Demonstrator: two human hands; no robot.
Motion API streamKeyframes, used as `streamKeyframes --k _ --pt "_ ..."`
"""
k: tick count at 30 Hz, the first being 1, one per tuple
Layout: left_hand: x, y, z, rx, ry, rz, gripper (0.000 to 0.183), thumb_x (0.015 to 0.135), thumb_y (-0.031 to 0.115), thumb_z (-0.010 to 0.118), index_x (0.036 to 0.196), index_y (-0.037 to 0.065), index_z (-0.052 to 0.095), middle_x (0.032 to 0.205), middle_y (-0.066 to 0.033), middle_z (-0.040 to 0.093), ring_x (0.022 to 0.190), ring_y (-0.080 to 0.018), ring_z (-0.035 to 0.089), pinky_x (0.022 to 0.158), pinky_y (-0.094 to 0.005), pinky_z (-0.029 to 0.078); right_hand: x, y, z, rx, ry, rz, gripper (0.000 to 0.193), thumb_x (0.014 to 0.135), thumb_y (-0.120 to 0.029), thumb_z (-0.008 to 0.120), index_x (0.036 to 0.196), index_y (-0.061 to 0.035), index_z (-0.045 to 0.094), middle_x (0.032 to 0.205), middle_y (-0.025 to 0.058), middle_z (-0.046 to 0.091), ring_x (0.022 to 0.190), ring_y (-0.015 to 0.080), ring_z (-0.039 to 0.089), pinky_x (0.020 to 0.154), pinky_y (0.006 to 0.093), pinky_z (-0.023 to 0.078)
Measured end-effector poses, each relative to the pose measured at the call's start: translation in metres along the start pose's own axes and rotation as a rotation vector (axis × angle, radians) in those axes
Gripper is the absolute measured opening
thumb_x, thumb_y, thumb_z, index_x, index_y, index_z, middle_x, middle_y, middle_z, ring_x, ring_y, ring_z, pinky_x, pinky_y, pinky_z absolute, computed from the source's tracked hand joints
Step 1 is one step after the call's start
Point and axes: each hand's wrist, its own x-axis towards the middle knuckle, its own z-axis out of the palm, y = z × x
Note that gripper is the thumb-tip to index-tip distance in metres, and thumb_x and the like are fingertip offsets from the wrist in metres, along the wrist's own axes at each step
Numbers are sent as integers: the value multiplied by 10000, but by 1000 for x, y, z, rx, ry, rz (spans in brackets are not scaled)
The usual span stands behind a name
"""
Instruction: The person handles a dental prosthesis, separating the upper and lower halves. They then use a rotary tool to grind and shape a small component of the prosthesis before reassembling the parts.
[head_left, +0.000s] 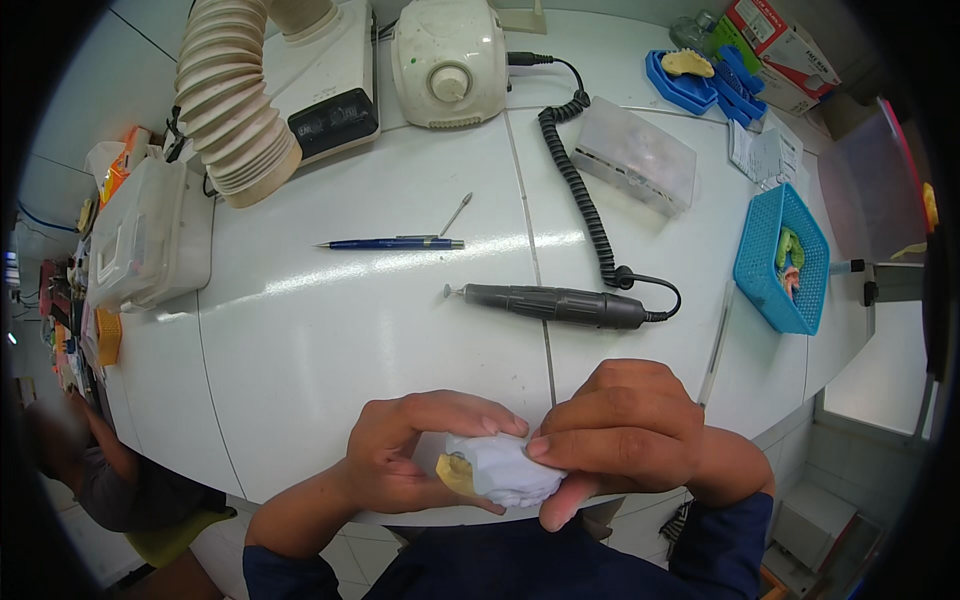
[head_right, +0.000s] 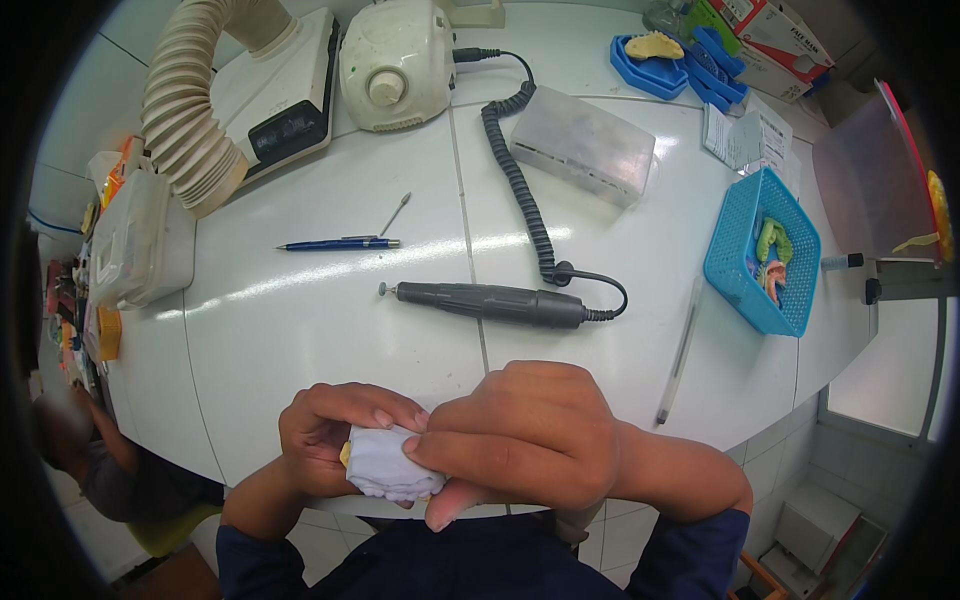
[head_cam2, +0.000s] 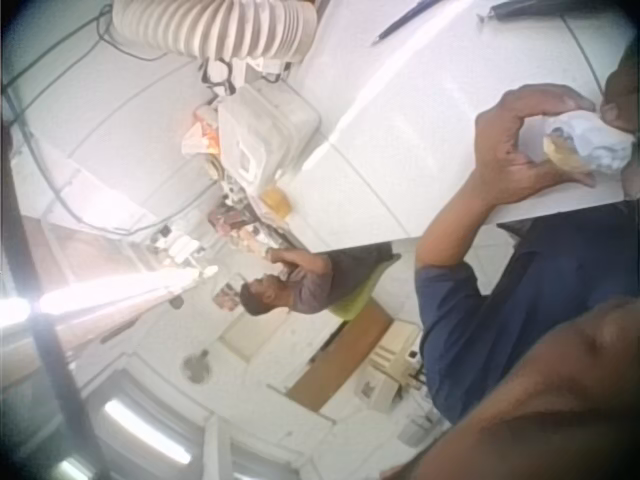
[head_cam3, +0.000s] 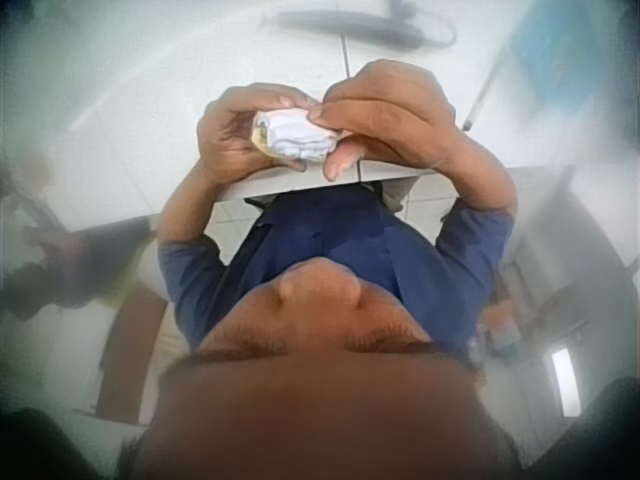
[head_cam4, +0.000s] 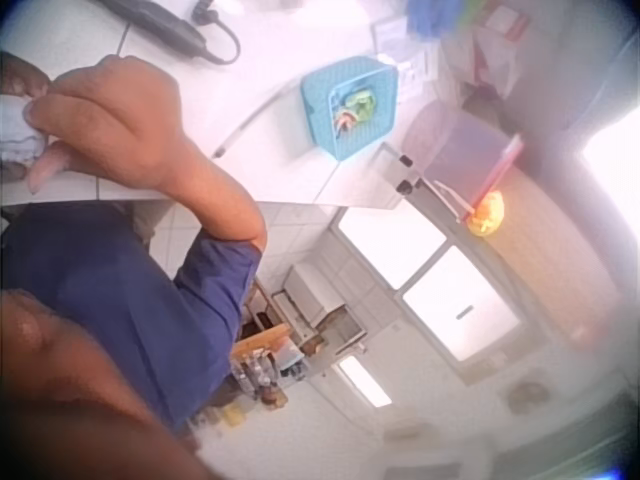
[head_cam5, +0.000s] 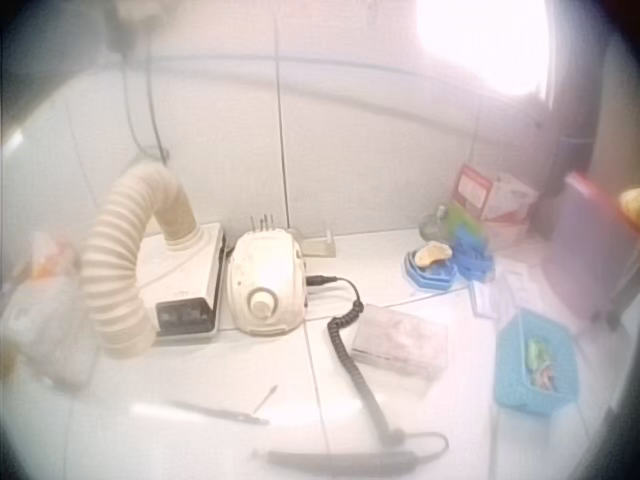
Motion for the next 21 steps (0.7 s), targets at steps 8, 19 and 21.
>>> streamKeyframes --k 8,19,21 --pt "0 0 1 -5 2 6 566 743 115 931 1186 47 585 1171 -204 730 1110 -326 728 948 -418 606 0 0 1 -6 8 -7 477 817 -450 833 1080 -69 718 925 59 728 606 138 630 497 250 438" --pt "0 2 -3 41 -86 -8 633 720 67 945 1166 44 497 1154 -261 687 1110 -342 710 975 -457 596 1 -3 -2 -19 -12 1 464 811 -433 849 1075 -71 729 916 53 722 604 134 609 499 247 429" --pt "1 2 -3 39 -86 -4 632 720 65 944 1166 43 497 1152 -261 687 1110 -341 710 975 -457 596 1 -3 -2 -20 -10 0 462 811 -431 851 1075 -72 730 912 52 721 605 133 608 500 246 429"
